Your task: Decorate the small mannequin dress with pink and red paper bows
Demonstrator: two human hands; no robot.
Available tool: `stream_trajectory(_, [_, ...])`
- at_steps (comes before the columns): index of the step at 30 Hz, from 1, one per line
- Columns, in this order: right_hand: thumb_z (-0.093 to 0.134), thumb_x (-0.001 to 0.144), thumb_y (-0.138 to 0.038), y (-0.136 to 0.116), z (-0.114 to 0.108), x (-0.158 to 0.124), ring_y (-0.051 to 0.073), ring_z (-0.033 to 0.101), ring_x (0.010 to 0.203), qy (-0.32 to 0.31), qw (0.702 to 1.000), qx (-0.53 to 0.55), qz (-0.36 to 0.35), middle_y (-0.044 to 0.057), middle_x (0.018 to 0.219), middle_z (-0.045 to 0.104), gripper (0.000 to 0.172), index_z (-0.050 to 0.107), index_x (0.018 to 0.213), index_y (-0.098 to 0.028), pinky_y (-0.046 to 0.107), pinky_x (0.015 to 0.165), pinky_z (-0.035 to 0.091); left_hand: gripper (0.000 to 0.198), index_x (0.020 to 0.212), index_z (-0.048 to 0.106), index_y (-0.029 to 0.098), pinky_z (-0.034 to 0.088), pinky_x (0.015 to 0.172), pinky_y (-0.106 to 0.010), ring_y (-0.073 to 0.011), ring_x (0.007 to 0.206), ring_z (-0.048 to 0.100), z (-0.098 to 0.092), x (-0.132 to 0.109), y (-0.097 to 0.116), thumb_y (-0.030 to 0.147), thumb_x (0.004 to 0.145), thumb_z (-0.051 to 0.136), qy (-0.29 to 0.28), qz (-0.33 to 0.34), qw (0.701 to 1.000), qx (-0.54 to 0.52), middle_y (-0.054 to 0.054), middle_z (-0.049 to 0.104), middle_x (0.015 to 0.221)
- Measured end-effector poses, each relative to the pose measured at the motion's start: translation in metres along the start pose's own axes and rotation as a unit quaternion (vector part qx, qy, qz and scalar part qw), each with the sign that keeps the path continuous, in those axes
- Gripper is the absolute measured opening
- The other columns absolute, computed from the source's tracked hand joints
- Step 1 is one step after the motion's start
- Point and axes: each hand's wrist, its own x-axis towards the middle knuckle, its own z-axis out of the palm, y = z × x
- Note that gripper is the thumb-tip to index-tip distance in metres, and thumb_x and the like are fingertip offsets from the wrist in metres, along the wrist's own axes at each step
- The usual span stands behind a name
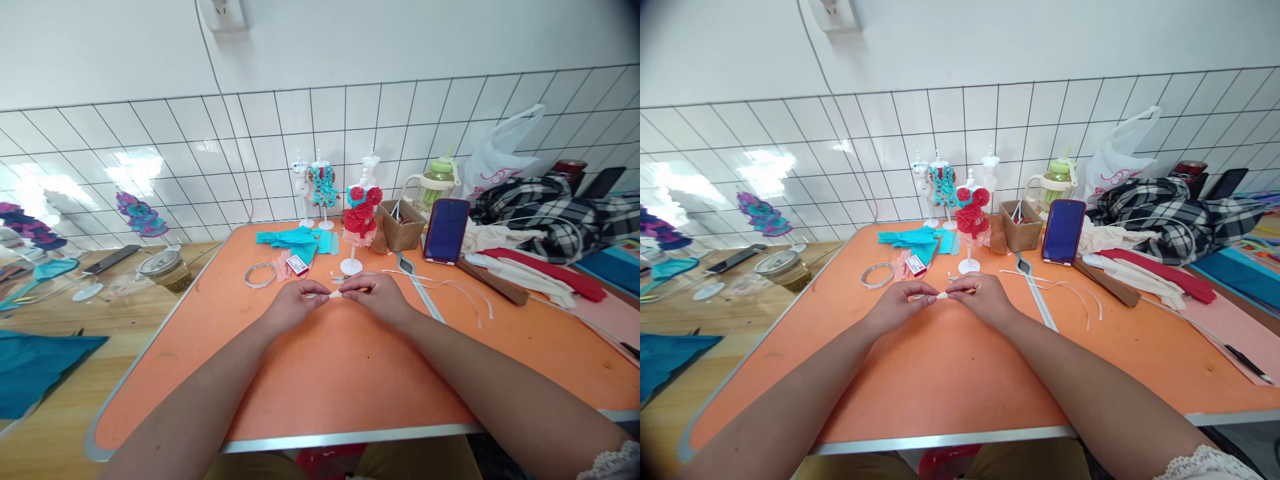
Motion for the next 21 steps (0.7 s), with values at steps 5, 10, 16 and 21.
stream_trajectory(5, [0.063, 0.073, -0.018, -0.001, -0.002, 0.0, 0.014, 0.066, 0.078, 0.009, 0.999, 0.025, 0.043, 0.001, 0.083, 0.07, 0.034, 0.064, 0.106, -0.023, 0.029, 0.075, 0.052, 0.051, 0.122, 0.056, 0.03, 0.039, 0.092, -0.034, -0.0256, 0.11, 0.052, -0.006, -0.005, 0.0, 0.037, 0.073, 0.065, -0.031, 0.023, 0.999, 0.01, -0.004, 0.06, 0.119])
stream_trajectory(10, [0.058, 0.076, -0.016, -0.008, 0.008, -0.008, 0.014, 0.065, 0.081, -0.015, 1.0, -0.024, -0.012, 0.002, 0.09, 0.069, 0.031, 0.064, 0.104, -0.025, 0.027, 0.073, 0.053, 0.042, 0.113, 0.062, 0.03, 0.014, 0.108, -0.045, -0.03, 0.129, 0.03, -0.003, -0.006, 0.0, 0.037, 0.073, 0.067, -0.018, 0.129, 0.984, 0.117, -0.006, 0.051, 0.13])
stream_trajectory(16, [0.056, 0.08, -0.019, -0.013, 0.012, -0.012, 0.015, 0.064, 0.085, -0.023, 0.996, -0.063, -0.065, 0.002, 0.095, 0.068, 0.03, 0.063, 0.109, -0.028, 0.027, 0.074, 0.052, 0.018, 0.094, 0.069, 0.029, -0.01, 0.107, -0.047, -0.0245, 0.111, 0.049, 0.008, -0.007, 0.009, 0.034, 0.082, 0.056, 0.003, 0.175, 0.964, 0.201, -0.003, 0.065, 0.102])
stream_trajectory(21, [0.059, 0.079, -0.026, -0.009, 0.011, -0.01, 0.013, 0.062, 0.077, -0.01, 0.993, -0.082, -0.078, 0.004, 0.107, 0.062, 0.031, 0.063, 0.11, -0.029, 0.028, 0.072, 0.052, 0.017, 0.09, 0.07, 0.028, -0.002, 0.109, -0.044, -0.023, 0.098, 0.055, 0.008, -0.006, 0.003, 0.032, 0.079, 0.058, 0.047, 0.148, 0.978, 0.136, -0.003, 0.067, 0.093])
